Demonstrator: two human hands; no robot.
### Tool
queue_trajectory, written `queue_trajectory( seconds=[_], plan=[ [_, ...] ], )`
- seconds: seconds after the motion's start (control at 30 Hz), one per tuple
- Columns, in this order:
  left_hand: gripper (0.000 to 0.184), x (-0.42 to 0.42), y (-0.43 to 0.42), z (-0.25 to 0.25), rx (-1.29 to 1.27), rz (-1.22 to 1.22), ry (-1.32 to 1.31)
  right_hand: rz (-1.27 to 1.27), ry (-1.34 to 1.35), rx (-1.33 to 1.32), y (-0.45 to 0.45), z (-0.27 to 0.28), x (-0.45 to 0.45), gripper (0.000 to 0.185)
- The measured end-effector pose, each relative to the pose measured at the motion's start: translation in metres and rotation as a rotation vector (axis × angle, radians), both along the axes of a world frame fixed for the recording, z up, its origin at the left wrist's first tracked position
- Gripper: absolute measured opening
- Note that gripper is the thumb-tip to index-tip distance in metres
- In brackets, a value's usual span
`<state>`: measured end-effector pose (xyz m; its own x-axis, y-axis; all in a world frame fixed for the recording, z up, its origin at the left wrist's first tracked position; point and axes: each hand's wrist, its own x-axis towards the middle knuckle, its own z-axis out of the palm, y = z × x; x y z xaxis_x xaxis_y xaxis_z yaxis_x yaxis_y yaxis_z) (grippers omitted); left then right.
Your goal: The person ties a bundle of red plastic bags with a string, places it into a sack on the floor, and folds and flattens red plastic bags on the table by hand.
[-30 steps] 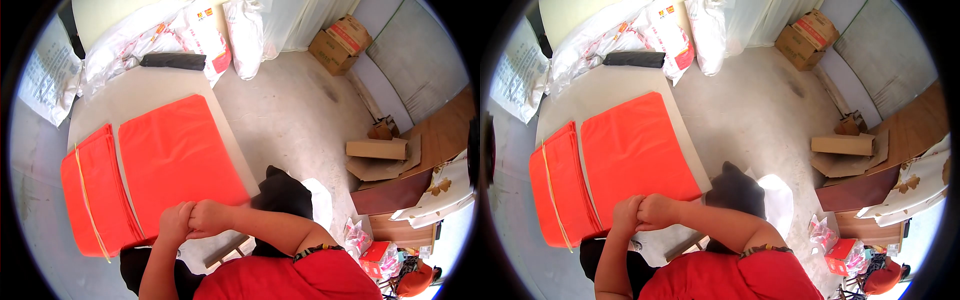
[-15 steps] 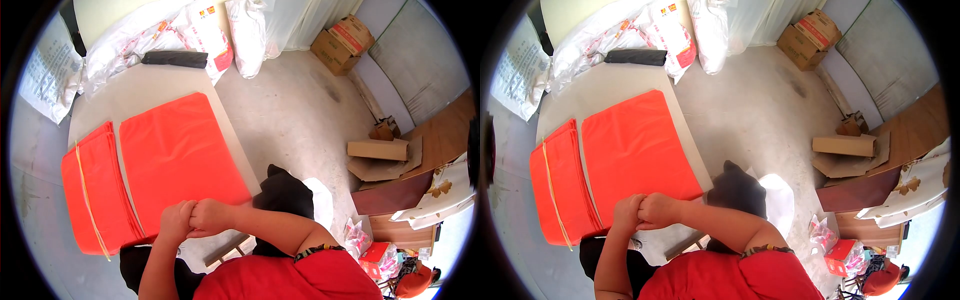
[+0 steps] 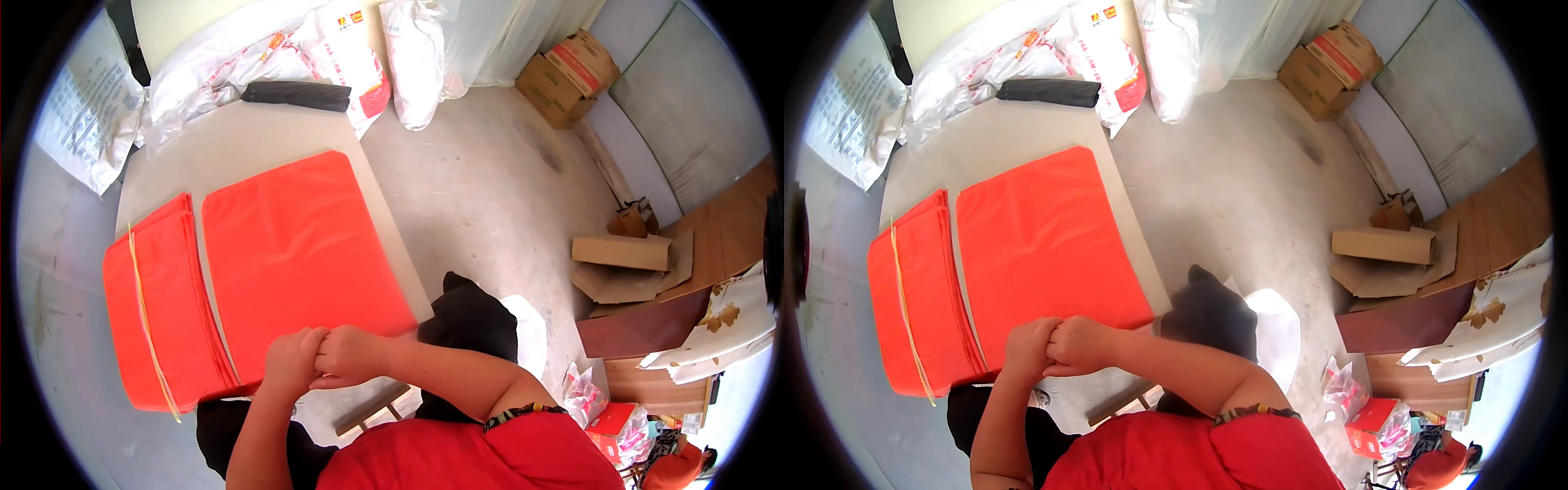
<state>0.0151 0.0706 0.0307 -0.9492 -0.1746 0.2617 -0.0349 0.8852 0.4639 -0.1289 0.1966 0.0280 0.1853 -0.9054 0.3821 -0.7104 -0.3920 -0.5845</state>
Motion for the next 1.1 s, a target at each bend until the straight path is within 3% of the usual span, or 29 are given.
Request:
queue_trajectory(
  seconds=[0.2, 0.4, 0.6, 1.1],
  plan=[
    [0.042, 0.004, -0.001, -0.007, -0.026, -0.001, 0.012, 0.009, 0.019, -0.075, -0.002, -0.013, 0.001, 0.029],
    [0.045, 0.007, -0.001, -0.008, -0.027, -0.006, -0.002, 0.025, 0.006, -0.024, -0.002, -0.013, 0.004, 0.035],
    [0.045, 0.008, -0.003, -0.010, -0.018, 0.001, -0.045, 0.026, -0.005, -0.080, -0.005, -0.016, 0.004, 0.028],
    [0.043, 0.008, -0.002, -0.006, -0.020, 0.001, -0.006, 0.027, 0.015, -0.040, -0.004, -0.013, 0.005, 0.029]
  ],
)
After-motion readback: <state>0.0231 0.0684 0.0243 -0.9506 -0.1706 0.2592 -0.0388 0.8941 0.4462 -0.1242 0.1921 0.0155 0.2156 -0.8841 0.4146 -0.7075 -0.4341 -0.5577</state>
